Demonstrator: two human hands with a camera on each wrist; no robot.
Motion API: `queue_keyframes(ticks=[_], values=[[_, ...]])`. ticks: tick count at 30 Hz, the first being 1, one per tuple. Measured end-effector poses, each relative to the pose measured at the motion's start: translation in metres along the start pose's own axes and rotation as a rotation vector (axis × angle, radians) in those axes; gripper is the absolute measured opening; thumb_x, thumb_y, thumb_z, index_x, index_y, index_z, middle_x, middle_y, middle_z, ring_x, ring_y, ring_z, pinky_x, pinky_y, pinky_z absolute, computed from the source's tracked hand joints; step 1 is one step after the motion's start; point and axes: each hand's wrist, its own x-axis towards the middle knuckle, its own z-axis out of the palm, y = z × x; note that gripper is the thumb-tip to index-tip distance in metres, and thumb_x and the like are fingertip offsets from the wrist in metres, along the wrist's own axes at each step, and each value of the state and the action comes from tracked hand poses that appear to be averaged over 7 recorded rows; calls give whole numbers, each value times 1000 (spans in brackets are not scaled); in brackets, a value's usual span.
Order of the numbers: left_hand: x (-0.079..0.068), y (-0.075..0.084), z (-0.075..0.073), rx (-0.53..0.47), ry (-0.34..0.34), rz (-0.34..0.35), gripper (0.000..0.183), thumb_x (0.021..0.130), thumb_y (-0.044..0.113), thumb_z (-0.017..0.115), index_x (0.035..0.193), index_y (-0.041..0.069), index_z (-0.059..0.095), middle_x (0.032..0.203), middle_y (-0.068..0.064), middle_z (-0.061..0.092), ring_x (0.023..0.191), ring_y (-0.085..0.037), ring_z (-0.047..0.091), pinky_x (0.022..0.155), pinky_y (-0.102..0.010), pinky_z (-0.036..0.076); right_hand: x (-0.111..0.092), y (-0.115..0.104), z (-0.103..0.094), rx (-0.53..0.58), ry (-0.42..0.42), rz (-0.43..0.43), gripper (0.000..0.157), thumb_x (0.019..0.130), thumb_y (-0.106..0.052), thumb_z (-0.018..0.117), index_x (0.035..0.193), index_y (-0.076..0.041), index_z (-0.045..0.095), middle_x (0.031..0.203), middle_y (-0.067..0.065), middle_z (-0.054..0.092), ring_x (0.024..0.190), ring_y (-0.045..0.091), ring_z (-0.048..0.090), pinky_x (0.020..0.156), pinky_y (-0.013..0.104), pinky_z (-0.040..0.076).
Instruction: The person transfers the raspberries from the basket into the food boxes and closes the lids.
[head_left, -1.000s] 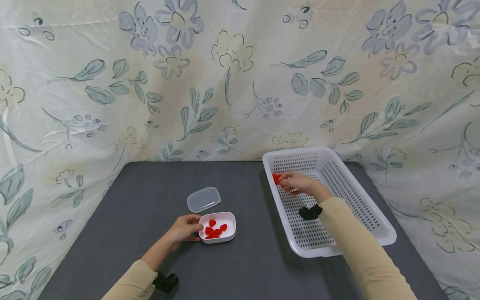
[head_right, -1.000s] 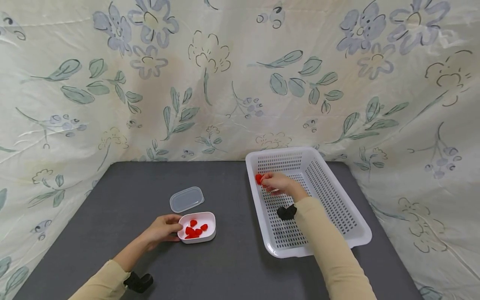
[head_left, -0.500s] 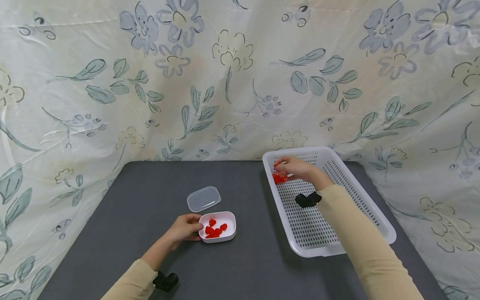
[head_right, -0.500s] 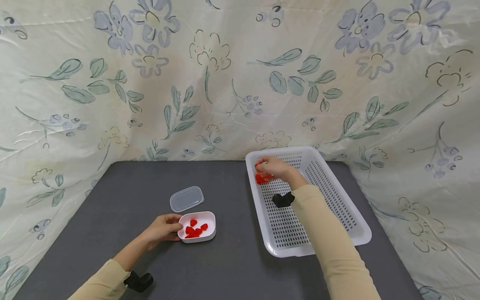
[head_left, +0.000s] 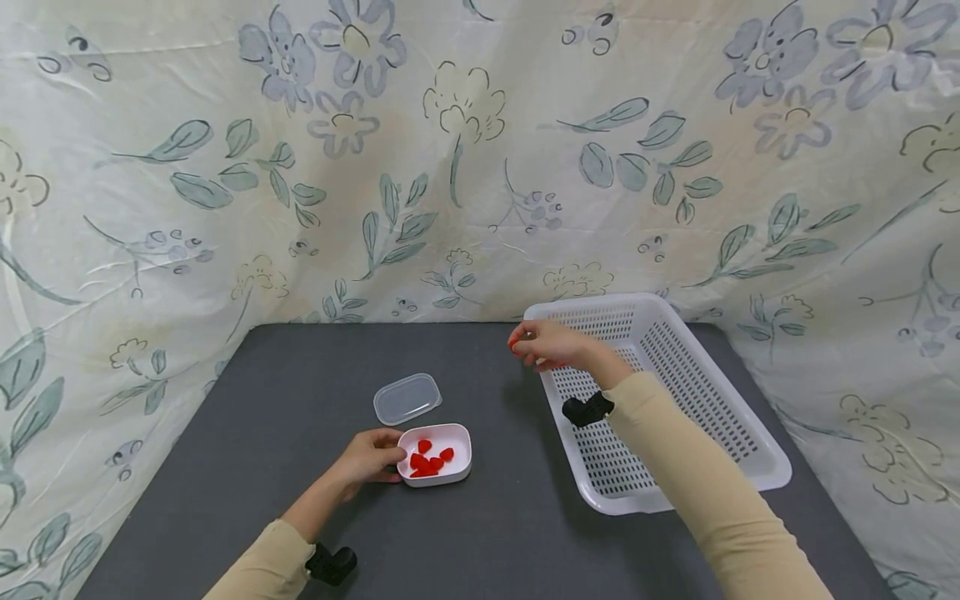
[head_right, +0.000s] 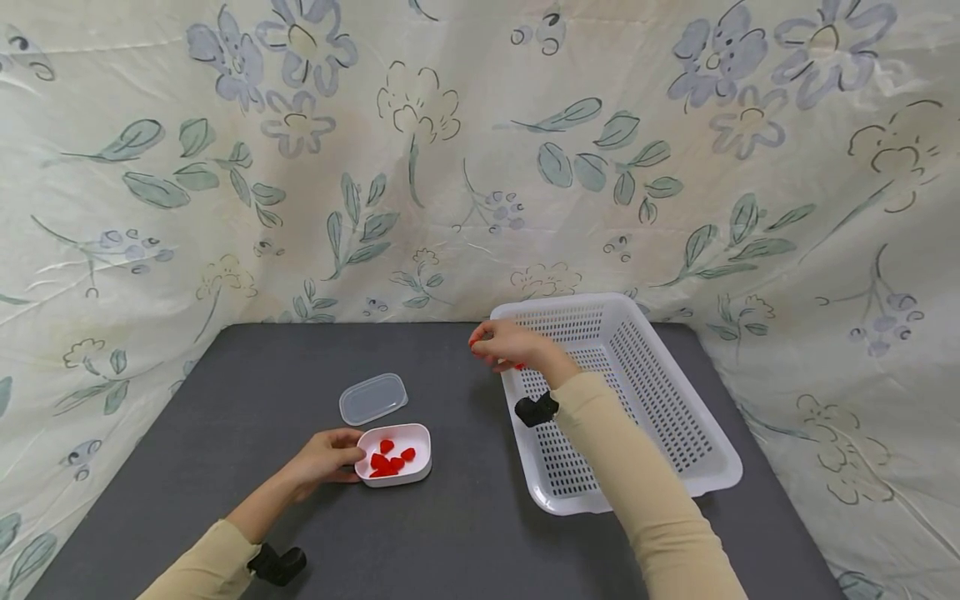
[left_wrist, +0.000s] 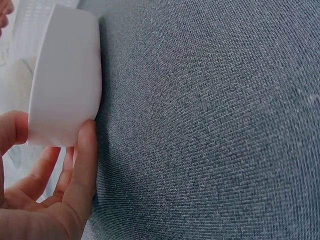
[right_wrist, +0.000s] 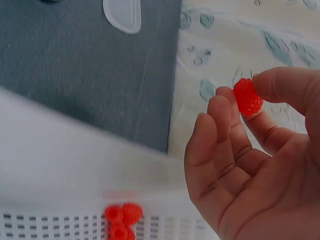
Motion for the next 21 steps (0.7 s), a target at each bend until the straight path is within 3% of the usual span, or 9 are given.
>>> queue_keyframes(ticks=[6,13,17,21], values=[[4,3,4,-2,20,-10,34,85,4,59,117,-6,54,101,-14,61,77,-19,61,67,-38,57,12,-6,16,-53,-31,-25,28,92,-20,52,116,-6,52,110,13,58,85,21,53,73,32,52],[7,4,6,-4,25,-9,35,85,5,59,118,-6,54,102,-14,61,76,-19,61,67,-37,57,21,-11,39,-86,-104,-54,22,90,-17,53,110,-9,53,101,8,59,91,28,54,79,40,52],[9,5,8,-10,28,-5,35,85,5,59,117,-7,54,101,-14,61,77,-19,61,67,-37,57,26,-13,50,-92,-146,-59,20,89,-17,55,108,-9,54,95,7,59,86,26,55,77,39,53],[11,7,10,-12,33,-2,34,85,5,58,117,-7,54,101,-14,62,78,-20,62,67,-38,57,30,-15,61,-102,-182,-73,18,89,-15,55,106,-9,55,89,5,57,77,18,54,68,30,53]])
